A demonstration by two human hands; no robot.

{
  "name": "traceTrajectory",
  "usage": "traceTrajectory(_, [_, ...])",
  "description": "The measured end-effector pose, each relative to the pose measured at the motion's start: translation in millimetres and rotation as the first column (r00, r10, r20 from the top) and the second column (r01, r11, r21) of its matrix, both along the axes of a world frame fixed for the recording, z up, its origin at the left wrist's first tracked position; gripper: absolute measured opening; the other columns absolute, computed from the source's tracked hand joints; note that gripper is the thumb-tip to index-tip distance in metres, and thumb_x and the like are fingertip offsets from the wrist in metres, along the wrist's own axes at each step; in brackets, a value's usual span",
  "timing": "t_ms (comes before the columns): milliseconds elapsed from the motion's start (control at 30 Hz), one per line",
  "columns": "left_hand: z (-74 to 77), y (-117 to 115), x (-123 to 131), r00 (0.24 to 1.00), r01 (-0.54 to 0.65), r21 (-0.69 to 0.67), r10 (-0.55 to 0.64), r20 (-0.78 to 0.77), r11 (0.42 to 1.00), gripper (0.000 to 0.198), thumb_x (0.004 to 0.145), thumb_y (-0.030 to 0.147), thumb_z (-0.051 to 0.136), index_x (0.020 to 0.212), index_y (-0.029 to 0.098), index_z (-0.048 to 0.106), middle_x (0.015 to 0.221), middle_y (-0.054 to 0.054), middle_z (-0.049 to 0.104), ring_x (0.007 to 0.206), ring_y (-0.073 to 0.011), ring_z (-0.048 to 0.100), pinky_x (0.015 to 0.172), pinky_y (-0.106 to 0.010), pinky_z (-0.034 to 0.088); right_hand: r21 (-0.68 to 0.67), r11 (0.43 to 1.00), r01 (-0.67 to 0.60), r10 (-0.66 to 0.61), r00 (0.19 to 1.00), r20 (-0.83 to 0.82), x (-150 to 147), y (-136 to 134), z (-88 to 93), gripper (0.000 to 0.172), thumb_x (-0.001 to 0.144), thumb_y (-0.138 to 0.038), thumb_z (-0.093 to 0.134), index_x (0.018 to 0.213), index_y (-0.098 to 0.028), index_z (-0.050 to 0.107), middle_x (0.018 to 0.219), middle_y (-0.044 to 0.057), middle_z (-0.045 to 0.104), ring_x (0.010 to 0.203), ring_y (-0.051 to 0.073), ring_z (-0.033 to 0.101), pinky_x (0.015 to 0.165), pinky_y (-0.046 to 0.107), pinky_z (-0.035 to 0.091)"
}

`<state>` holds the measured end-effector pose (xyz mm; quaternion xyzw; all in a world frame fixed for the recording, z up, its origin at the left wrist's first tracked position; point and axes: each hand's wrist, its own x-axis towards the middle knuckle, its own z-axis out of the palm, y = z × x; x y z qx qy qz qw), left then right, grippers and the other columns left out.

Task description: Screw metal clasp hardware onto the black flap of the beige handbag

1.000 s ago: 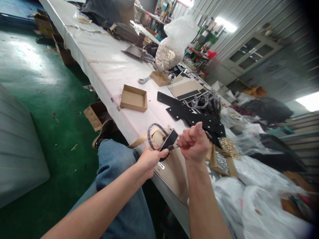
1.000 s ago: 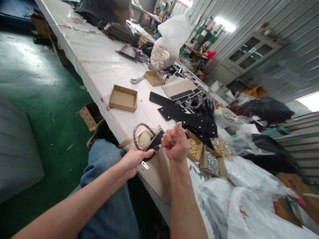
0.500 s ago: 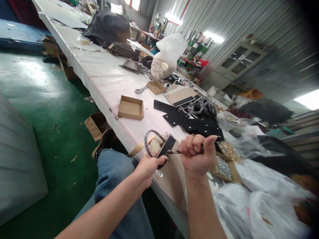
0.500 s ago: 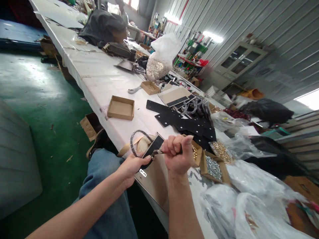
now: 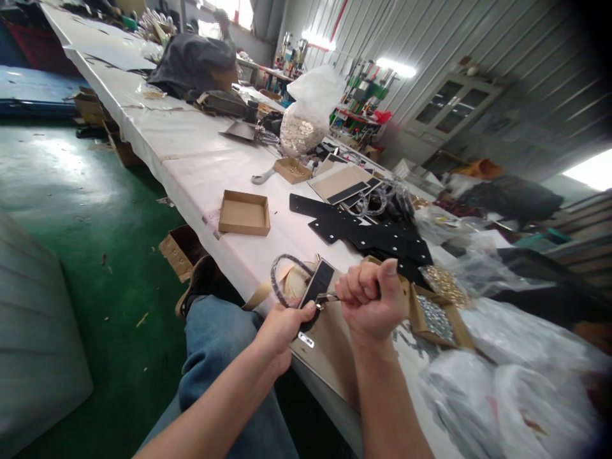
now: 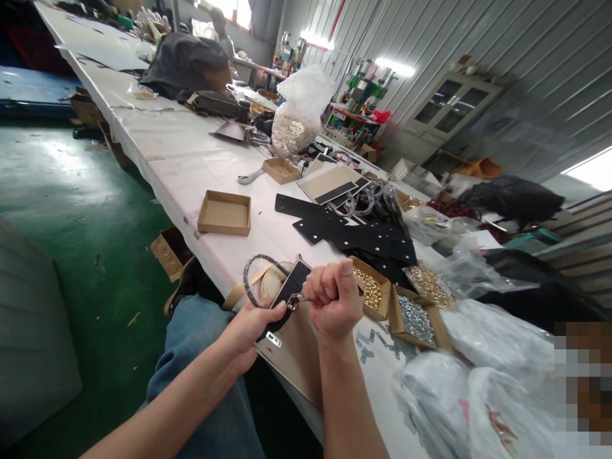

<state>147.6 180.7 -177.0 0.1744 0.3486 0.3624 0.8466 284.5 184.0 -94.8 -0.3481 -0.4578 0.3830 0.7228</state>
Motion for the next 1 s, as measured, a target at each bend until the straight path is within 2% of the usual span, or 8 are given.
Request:
traceTrajectory(133, [0.7,-1,5,1.0,-0.009,-0.025,0.008,-0.006,1.0,0.057,0.061,0.036,0.108,0.108,0.01,0.09,0.106,-0.016,0.089,0.091,-0.025,0.08,0.082,-0.027,0.062,-0.047,0.998,-0.032,0.03,0.999,-0.026,1,5,-3.3,0.079,0.116,-0.066,0.08,0.063,-0.024,0.039,0.056,-0.007,0.022,0.045,0.011,0.013,0.043,0.034,0.011])
traceTrajectory(333, [6.0,0,8,1.0,0.008,-0.061,-0.009,-0.025,0.998,0.055,0.065,0.031,0.108,0.112,0.008,0.089,0.109,-0.017,0.088,0.086,-0.0229,0.08,0.079,-0.026,0.064,-0.122,0.992,-0.039,0.034,0.999,-0.04,3,15,0.5,0.087,0.105,-0.075,0.09,0.061,-0.024,0.036,0.054,-0.008,0.023,0.044,0.01,0.014,0.043,0.032,0.007])
traceTrajectory(467, [7.9,-2,8,0.999,0.034,-0.084,-0.037,-0.032,0.996,0.063,0.065,0.031,0.109,0.119,0.008,0.088,0.103,-0.017,0.088,0.086,-0.0279,0.082,0.076,-0.03,0.066,-0.139,0.99,-0.037,0.02,0.993,-0.12,11,12,3.5,0.088,0.104,-0.079,0.089,0.061,-0.024,0.035,0.055,-0.009,0.02,0.045,0.01,0.012,0.042,0.032,0.008])
traceTrajectory(633, [8.7,-7,8,0.999,0.018,-0.055,-0.021,-0.04,0.998,0.059,0.067,0.028,0.109,0.117,0.006,0.088,0.099,-0.016,0.087,0.082,-0.0253,0.082,0.076,-0.028,0.067,-0.102,0.994,-0.033,0.02,0.992,-0.124,15,0,12.3,0.086,0.106,-0.077,0.087,0.062,-0.024,0.035,0.055,-0.008,0.022,0.045,0.011,0.013,0.043,0.033,0.01])
traceTrajectory(733, [9.1,-8,8,0.999,0.012,-0.041,-0.014,-0.049,0.999,0.056,0.071,0.028,0.106,0.12,0.007,0.087,0.1,-0.017,0.088,0.087,-0.0273,0.083,0.078,-0.03,0.067,-0.026,1.0,-0.015,0.012,0.996,-0.088,9,-11,16.4,0.081,0.112,-0.071,0.082,0.062,-0.024,0.037,0.055,-0.008,0.023,0.045,0.012,0.015,0.044,0.034,0.013])
traceTrajectory(833, [10.6,-8,7,0.997,0.025,-0.041,-0.028,-0.071,0.999,0.053,0.073,0.029,0.102,0.119,0.008,0.087,0.101,-0.018,0.088,0.093,-0.0311,0.084,0.076,-0.031,0.065,0.021,1.0,0.005,-0.004,0.999,-0.049,0,-19,14.5,0.077,0.116,-0.064,0.079,0.062,-0.025,0.04,0.056,-0.007,0.024,0.045,0.012,0.018,0.045,0.034,0.015])
traceTrajectory(1000, [13.8,-5,6,0.996,0.043,-0.031,-0.045,-0.073,0.999,0.056,0.07,0.032,0.103,0.119,0.008,0.088,0.1,-0.018,0.087,0.099,-0.0325,0.084,0.074,-0.03,0.061,0.014,1.0,0.008,-0.007,1.0,-0.029,-4,-19,5.6,0.078,0.115,-0.064,0.081,0.062,-0.025,0.039,0.056,-0.007,0.025,0.046,0.012,0.019,0.045,0.033,0.015])
